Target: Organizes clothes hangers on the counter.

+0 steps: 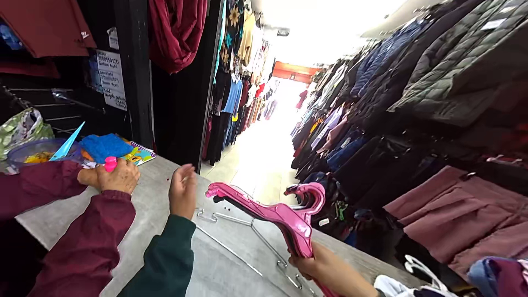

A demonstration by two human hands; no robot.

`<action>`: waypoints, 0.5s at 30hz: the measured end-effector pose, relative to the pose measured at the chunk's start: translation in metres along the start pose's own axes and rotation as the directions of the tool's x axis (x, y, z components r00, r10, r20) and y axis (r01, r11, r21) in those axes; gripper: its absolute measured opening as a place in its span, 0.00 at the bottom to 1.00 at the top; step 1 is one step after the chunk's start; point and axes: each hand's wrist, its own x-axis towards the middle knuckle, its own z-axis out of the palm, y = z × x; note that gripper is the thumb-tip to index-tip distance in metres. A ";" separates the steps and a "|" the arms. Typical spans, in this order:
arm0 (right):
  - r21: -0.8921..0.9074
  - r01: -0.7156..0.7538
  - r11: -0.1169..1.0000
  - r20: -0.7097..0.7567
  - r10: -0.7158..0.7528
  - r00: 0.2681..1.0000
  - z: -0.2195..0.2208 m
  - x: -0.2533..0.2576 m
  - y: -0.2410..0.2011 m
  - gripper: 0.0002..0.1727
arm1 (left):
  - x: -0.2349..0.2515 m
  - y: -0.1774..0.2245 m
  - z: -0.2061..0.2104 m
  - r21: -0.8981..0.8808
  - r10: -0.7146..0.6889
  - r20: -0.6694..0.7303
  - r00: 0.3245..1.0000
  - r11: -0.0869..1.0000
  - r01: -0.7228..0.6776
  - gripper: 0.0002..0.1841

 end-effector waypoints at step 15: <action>-0.127 -0.006 0.992 0.354 0.051 0.934 0.010 0.004 -0.026 0.20 | -0.040 0.010 0.035 0.383 -0.204 0.922 0.328 0.586 -0.714 0.26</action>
